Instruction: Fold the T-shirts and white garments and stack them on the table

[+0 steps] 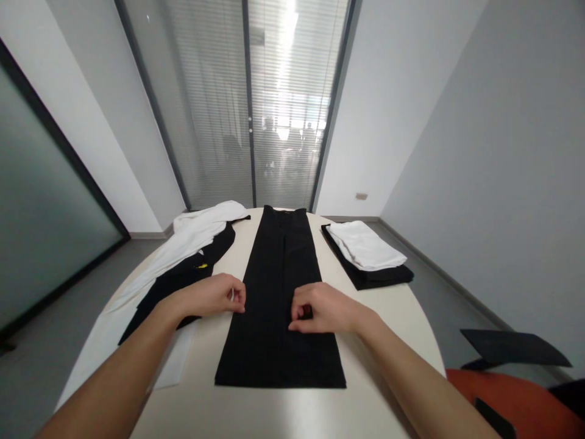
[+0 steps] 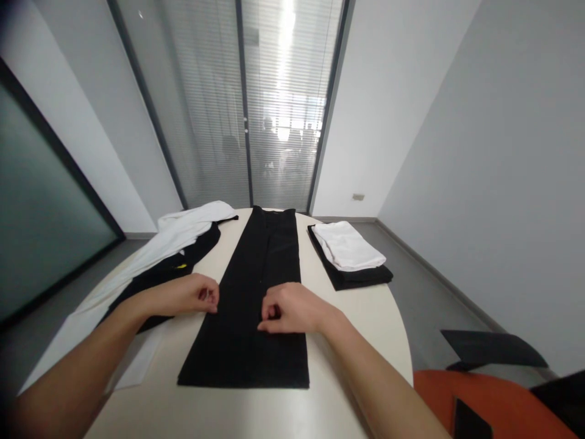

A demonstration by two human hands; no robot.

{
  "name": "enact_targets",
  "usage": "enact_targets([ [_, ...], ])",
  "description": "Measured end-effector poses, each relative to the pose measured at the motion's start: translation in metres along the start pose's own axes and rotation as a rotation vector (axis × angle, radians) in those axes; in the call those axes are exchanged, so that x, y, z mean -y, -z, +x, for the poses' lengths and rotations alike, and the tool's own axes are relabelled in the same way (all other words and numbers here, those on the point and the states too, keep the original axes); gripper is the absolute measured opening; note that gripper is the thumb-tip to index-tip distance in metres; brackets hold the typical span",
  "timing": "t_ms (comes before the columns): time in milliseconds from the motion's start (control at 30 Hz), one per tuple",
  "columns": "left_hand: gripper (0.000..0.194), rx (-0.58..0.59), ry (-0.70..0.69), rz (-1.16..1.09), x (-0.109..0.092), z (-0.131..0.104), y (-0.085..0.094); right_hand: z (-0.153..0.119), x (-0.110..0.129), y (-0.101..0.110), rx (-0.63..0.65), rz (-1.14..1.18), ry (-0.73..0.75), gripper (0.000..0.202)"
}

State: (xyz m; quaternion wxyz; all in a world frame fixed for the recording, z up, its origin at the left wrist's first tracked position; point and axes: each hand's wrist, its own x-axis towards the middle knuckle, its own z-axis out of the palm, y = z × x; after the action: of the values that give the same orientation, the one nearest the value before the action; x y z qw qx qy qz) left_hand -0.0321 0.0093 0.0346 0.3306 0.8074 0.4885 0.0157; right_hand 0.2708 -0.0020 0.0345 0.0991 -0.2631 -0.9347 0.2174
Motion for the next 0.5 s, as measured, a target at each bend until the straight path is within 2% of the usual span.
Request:
enact_targets([
  [133,0.02,0.196,-0.014,-0.105,-0.009,-0.004,-0.004,0.005,0.035,-0.01,0.173,0.043,0.056,0.032],
  [267,0.022,0.285,-0.007,-0.101,-0.029,-0.005,-0.013,0.008,0.041,-0.021,0.236,0.026,0.038,0.039],
  [400,0.034,0.327,-0.026,-0.014,-0.048,-0.008,-0.023,0.007,0.041,-0.023,0.286,0.043,0.012,0.029],
  [500,0.034,0.29,-0.031,0.089,-0.057,-0.009,-0.031,0.005,0.045,-0.019,0.282,0.076,0.015,0.019],
])
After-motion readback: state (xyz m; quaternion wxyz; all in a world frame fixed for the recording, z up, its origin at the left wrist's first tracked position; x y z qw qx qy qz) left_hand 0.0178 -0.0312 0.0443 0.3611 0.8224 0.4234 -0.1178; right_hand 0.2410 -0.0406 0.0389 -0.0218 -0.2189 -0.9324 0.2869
